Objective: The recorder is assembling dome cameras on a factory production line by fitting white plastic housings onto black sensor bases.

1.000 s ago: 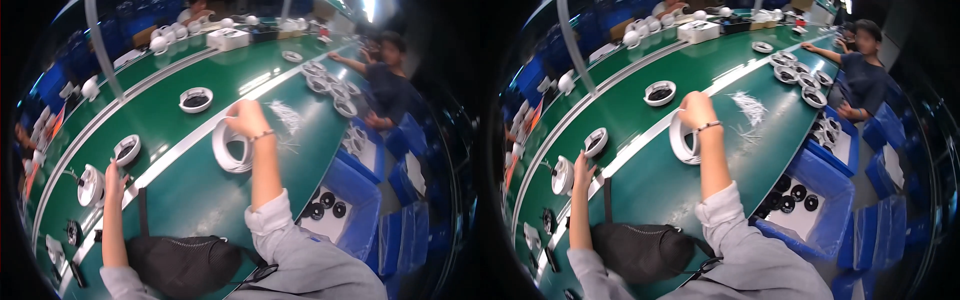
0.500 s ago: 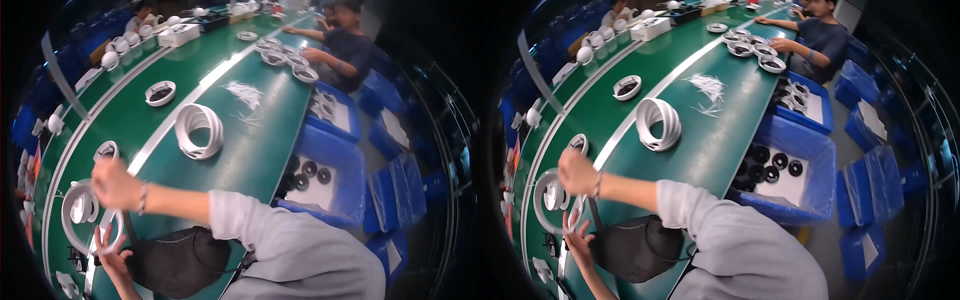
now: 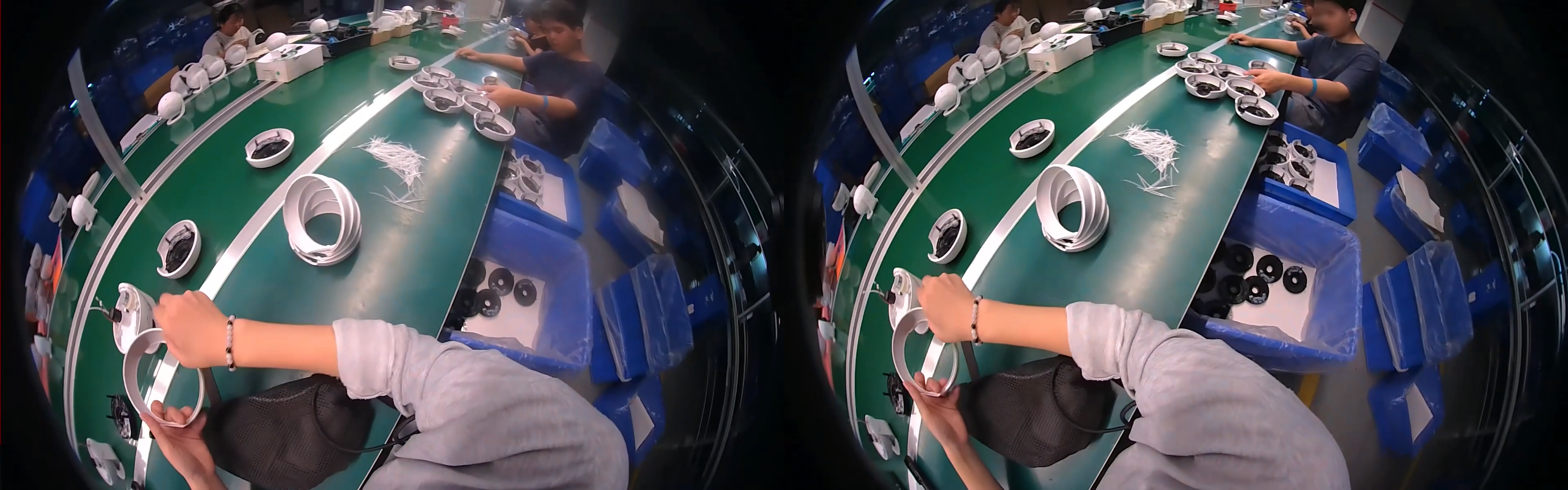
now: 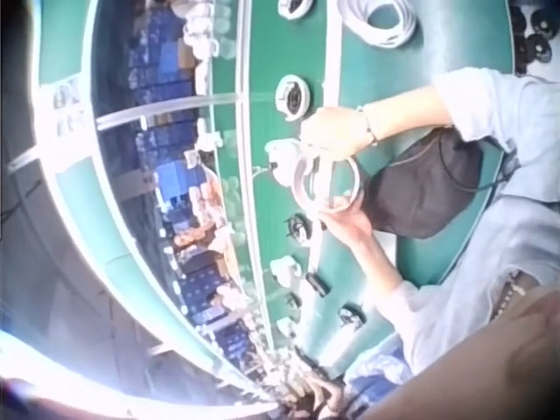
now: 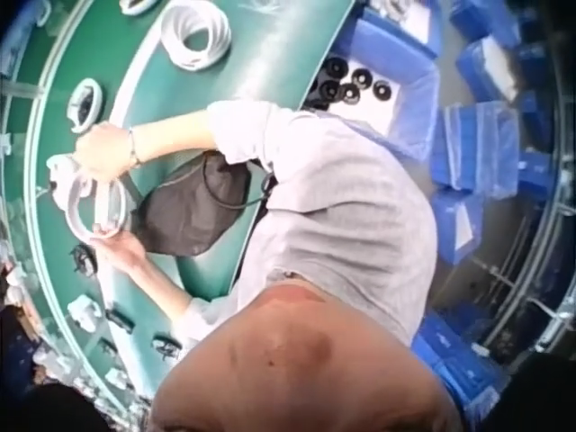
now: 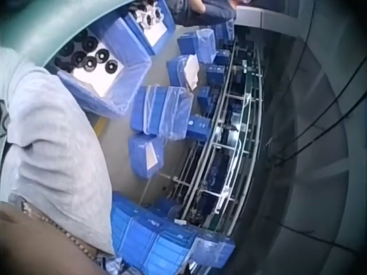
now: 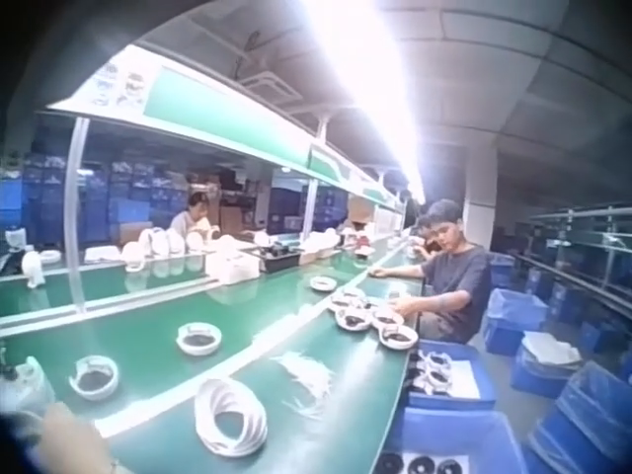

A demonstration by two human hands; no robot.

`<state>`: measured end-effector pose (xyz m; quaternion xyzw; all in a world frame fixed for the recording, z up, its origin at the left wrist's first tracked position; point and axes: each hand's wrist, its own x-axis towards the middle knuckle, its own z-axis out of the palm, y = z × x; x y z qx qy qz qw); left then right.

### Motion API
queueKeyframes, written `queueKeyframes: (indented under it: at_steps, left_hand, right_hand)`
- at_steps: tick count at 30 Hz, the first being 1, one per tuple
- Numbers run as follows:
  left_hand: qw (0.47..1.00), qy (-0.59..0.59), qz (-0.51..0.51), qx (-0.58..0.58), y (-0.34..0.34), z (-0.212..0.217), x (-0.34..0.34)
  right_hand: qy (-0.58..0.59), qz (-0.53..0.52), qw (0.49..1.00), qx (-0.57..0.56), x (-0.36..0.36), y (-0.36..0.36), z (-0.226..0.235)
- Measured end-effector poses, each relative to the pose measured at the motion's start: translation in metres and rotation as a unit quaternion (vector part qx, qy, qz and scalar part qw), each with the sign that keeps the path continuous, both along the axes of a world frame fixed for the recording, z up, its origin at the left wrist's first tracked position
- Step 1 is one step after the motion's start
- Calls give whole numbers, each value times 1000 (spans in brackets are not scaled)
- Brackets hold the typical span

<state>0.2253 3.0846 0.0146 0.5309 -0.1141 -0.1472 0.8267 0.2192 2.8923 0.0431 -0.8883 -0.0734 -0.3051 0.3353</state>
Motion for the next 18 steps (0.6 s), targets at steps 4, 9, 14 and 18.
queueKeyframes:
  at_steps: [4, 9, 14, 18]
  left_hand:
    - [994, 79, 65, 35, 2, 10, 3]
    - [987, 101, -120, 30, 8, 3, 8]
    - [957, 1, -225, 185, 49, 28, 48]
    - [786, -253, 350, 442, 131, -1, 148]
  right_hand:
    - [-88, 231, 969, -28, -3, 8, -1]
    - [-25, 304, 947, -106, -7, 19, 4]
    - [59, 227, 962, -142, -17, 40, 8]
    - [73, 256, 962, -64, -20, 56, 2]
